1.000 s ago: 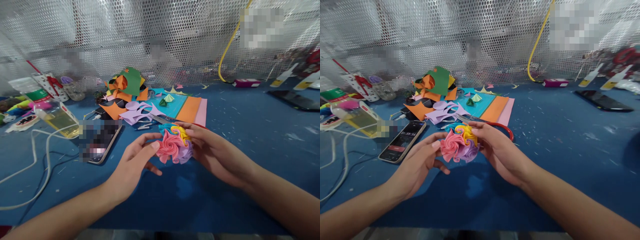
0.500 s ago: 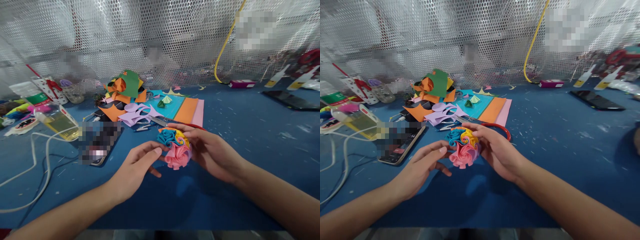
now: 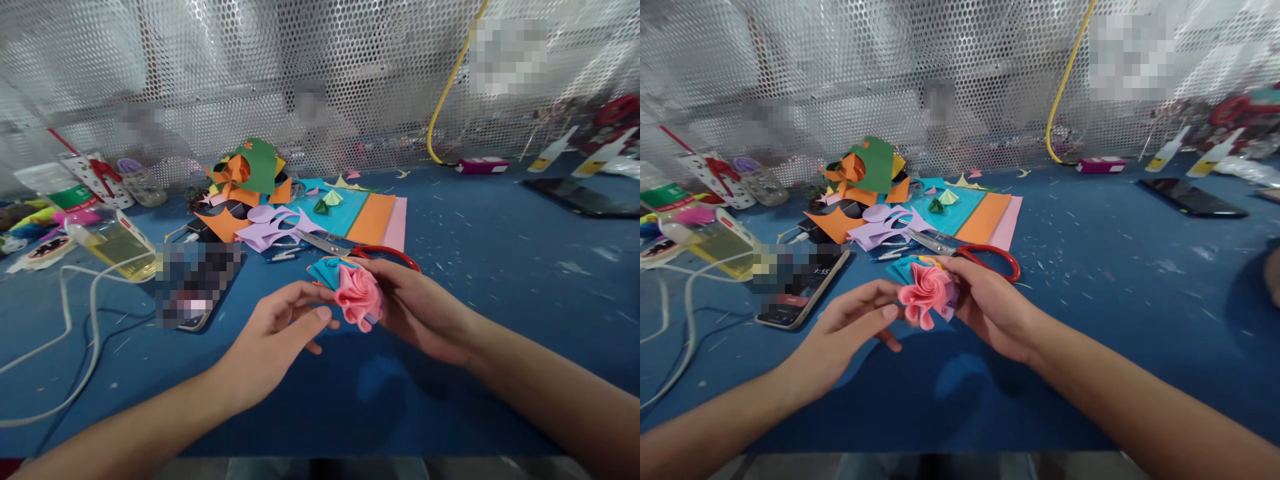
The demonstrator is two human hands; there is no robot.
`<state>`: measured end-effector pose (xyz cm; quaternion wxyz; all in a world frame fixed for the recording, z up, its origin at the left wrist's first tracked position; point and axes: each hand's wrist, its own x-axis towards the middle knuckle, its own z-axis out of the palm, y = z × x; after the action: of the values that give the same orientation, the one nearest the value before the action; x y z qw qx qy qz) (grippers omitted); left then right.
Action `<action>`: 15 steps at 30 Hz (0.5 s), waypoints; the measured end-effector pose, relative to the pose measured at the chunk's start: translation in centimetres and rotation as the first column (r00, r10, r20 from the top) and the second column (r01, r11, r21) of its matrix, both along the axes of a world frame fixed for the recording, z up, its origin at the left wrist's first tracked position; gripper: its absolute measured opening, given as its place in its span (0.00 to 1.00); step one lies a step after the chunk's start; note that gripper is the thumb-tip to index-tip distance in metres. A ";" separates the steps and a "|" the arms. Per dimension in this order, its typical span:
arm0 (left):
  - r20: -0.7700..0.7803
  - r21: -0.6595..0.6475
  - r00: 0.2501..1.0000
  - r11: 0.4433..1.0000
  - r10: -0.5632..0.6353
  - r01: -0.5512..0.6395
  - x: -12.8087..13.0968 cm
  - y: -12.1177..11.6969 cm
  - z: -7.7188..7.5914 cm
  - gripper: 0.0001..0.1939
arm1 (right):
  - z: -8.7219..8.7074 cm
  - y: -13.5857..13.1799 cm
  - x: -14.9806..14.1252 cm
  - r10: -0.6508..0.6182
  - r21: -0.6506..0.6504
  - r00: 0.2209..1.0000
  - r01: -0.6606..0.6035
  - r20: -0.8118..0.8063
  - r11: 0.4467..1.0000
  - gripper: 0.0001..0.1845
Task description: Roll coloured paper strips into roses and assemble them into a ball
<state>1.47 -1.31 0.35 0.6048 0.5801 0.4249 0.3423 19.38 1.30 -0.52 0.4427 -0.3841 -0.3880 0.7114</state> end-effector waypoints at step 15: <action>-0.283 0.628 0.938 0.778 0.199 0.024 -0.9 -0.5 -0.9 0.14 | 0.1 -0.6 -0.3 0.046 -0.188 0.988 -0.074 -0.149 0.979 0.11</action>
<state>0.55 -1.83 -0.55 0.2815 0.7755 0.4108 0.3881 19.09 0.72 -0.47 0.4085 -0.3610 -0.2958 0.7844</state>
